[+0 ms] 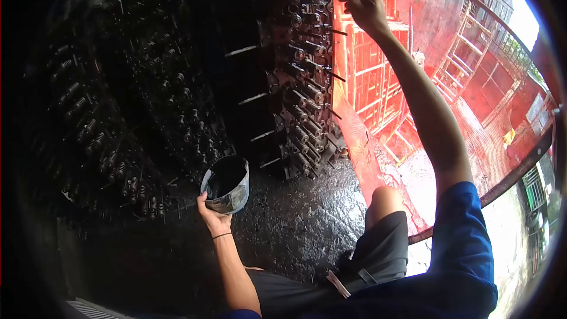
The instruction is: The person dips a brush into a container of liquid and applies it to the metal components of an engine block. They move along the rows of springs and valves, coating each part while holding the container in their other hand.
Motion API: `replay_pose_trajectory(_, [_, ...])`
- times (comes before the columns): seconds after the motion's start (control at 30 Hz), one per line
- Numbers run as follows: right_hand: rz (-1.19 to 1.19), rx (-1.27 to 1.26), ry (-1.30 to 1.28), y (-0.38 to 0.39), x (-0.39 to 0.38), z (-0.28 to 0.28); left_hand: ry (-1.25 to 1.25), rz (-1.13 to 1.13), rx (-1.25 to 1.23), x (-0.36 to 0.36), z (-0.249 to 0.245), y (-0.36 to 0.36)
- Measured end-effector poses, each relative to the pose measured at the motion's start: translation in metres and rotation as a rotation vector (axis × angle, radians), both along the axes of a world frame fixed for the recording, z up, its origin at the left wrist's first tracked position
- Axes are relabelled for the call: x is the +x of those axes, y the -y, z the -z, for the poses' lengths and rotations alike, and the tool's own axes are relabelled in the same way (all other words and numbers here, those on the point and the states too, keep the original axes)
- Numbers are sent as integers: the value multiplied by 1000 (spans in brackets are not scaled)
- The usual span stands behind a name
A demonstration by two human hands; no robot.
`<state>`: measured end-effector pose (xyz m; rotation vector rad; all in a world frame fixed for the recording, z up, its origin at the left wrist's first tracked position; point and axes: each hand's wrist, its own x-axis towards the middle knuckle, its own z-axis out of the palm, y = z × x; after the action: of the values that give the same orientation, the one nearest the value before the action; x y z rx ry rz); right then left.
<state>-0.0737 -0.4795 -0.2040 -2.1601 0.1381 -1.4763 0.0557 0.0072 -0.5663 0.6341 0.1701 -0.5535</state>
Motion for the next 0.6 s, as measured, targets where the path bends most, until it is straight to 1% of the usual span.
replay_pose_trajectory(0.03, [8, -11, -44, -4, 0, 3, -5, 4, 2, -2, 0, 0])
replay_pose_trajectory(0.1, [126, -19, -69, -14, -3, 3, -20, 3, -2, -1, 0, 0])
replay_pose_trajectory(0.2, [246, -233, 45, -48, -5, -9, 19, 0, -23, 1, 3, -1])
replay_pose_trajectory(0.23, [252, -223, 44, -41, 1, -13, 20, 5, -13, 1, 2, -1])
replay_pose_trajectory(0.3, [342, -429, -40, -21, 14, -24, -19, 11, -3, -1, -1, 1])
replay_pose_trajectory(0.33, [350, -414, -54, -17, 20, -23, -9, 31, -22, -5, -6, 3])
replay_pose_trajectory(0.4, [412, -479, 61, -15, 32, -18, -35, 39, -6, -3, -2, 5])
replay_pose_trajectory(0.43, [413, -476, 50, -28, 24, -13, -51, 35, -7, -2, -1, 6])
replay_pose_trajectory(0.5, [232, -263, 92, -51, 7, -5, -55, 26, 2, -2, -1, 5])
replay_pose_trajectory(0.53, [359, -303, -14, -40, -1, -1, -53, 23, 8, -2, -1, 5])
replay_pose_trajectory(0.57, [274, -114, -175, -28, -20, 1, -48, 21, 14, -1, -1, 5])
replay_pose_trajectory(0.6, [261, -142, -119, -19, -30, 7, -31, 24, -3, 0, -1, 6])
